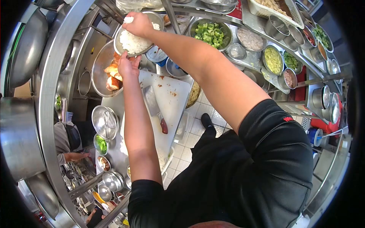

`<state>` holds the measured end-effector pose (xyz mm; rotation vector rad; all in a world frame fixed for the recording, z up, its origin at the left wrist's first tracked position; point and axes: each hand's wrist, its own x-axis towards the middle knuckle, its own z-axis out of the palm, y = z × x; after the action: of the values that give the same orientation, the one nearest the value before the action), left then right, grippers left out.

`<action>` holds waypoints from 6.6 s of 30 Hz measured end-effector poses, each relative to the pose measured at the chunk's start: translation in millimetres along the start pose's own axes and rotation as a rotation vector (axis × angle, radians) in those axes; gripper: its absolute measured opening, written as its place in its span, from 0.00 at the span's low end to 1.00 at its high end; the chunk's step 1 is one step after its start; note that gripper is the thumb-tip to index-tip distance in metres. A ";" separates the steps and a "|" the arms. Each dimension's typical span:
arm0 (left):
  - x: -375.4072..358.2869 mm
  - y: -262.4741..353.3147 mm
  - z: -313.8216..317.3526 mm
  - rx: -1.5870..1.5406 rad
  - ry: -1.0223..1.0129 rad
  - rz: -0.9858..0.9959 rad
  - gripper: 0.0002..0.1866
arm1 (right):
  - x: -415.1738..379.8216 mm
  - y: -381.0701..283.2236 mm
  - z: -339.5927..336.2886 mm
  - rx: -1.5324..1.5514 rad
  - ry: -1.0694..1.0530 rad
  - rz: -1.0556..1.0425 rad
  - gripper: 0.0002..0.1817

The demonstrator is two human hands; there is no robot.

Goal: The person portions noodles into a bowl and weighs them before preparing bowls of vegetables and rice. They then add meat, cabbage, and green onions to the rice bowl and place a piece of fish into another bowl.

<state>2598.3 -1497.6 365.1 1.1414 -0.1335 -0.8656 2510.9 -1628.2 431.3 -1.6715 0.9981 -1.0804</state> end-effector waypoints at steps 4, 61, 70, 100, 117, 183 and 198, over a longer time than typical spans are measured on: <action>-2.8 2.6 -2.6 0.029 -0.025 -0.013 0.14 | -0.7 -17.5 -6.0 0.102 0.041 0.082 0.24; -446.5 -404.7 243.2 0.438 -0.381 -0.568 0.19 | -301.9 228.2 -1178.6 -0.753 1.397 -0.228 0.24; -453.0 -325.3 227.3 0.325 -0.033 -0.208 0.11 | -333.6 161.5 -1107.1 -0.901 1.417 0.319 0.23; -48.5 2.4 52.3 0.093 0.136 0.191 0.13 | 51.0 2.3 -28.6 -0.748 -0.581 -0.579 0.30; 2.2 10.4 34.2 0.092 0.188 0.020 0.14 | 104.8 -4.3 -35.0 0.698 -0.663 0.728 0.05; -544.8 -481.2 279.1 0.546 -0.372 -0.570 0.11 | -320.6 237.7 -1157.2 -0.779 1.063 0.128 0.17; -519.0 -603.3 104.2 0.428 -0.033 -0.661 0.12 | -330.7 554.2 -784.0 -0.799 0.000 0.550 0.34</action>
<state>1872.3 -1315.7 75.2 1.6087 0.0418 -1.4887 1587.2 -1672.5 12.0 -1.7974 1.9114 -0.3109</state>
